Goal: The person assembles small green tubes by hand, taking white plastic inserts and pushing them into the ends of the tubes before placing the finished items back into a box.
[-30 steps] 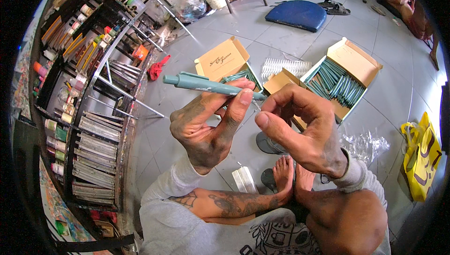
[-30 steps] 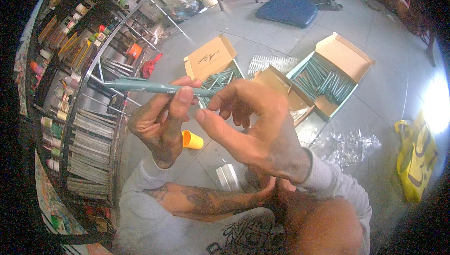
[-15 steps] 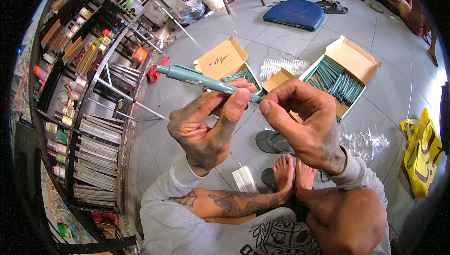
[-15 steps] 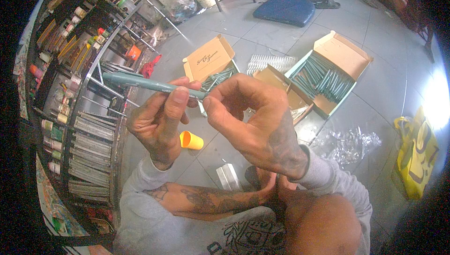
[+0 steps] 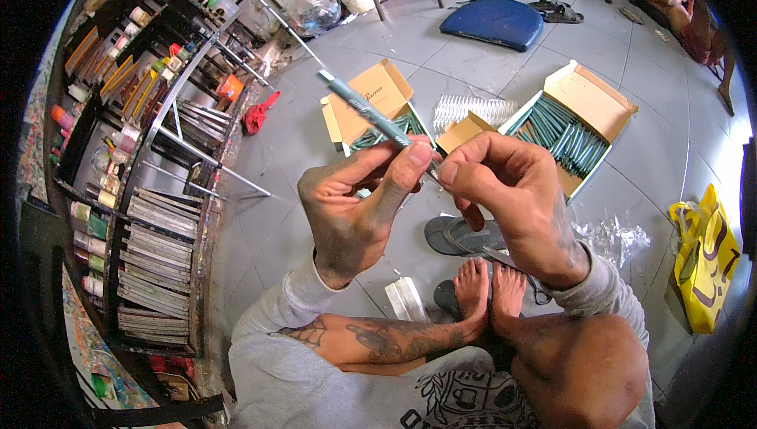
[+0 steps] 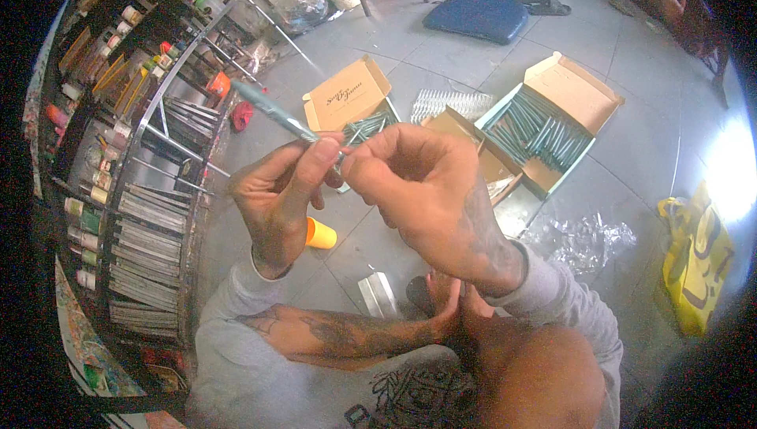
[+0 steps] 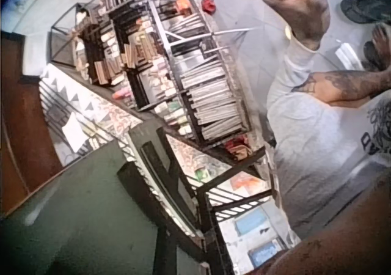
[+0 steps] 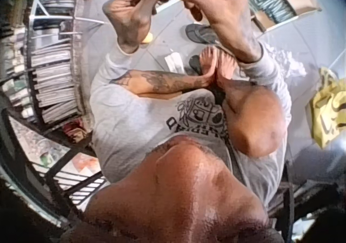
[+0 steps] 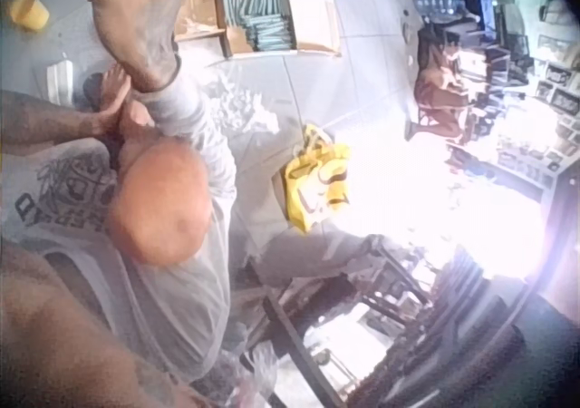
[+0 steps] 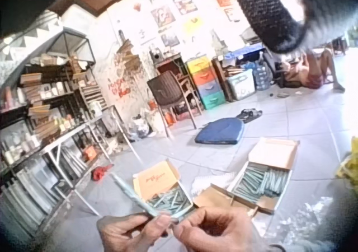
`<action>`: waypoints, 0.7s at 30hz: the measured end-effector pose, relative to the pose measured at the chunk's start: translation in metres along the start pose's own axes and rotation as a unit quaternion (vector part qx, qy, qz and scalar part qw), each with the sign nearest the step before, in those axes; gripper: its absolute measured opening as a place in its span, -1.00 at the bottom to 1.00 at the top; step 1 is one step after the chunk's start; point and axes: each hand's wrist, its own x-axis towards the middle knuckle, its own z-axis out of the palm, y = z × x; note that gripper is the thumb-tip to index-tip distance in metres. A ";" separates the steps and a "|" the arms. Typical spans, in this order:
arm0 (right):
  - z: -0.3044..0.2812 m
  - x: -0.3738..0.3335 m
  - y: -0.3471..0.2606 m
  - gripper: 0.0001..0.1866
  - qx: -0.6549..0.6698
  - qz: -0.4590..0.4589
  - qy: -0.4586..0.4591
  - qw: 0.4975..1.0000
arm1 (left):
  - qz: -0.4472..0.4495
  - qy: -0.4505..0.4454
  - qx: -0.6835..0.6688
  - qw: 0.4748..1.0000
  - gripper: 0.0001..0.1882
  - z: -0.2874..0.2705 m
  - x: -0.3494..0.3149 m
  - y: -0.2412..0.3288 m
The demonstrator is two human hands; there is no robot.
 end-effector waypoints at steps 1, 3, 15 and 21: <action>-0.002 0.001 0.001 -0.76 0.007 0.029 -0.004 1.000 | -0.017 -0.012 0.009 1.000 -0.78 0.001 0.001 -0.001; -0.005 0.003 0.001 -0.71 0.015 0.076 -0.011 0.997 | -0.087 -0.040 -0.021 0.995 -0.76 0.000 0.005 -0.004; -0.023 0.010 0.010 -0.78 -0.107 0.140 -0.024 0.984 | -0.097 -0.096 0.014 0.991 -0.75 0.002 0.002 -0.027; -0.027 0.009 0.016 -0.74 0.001 0.209 -0.007 0.978 | 0.128 -0.017 0.116 0.985 -0.79 0.004 -0.002 -0.045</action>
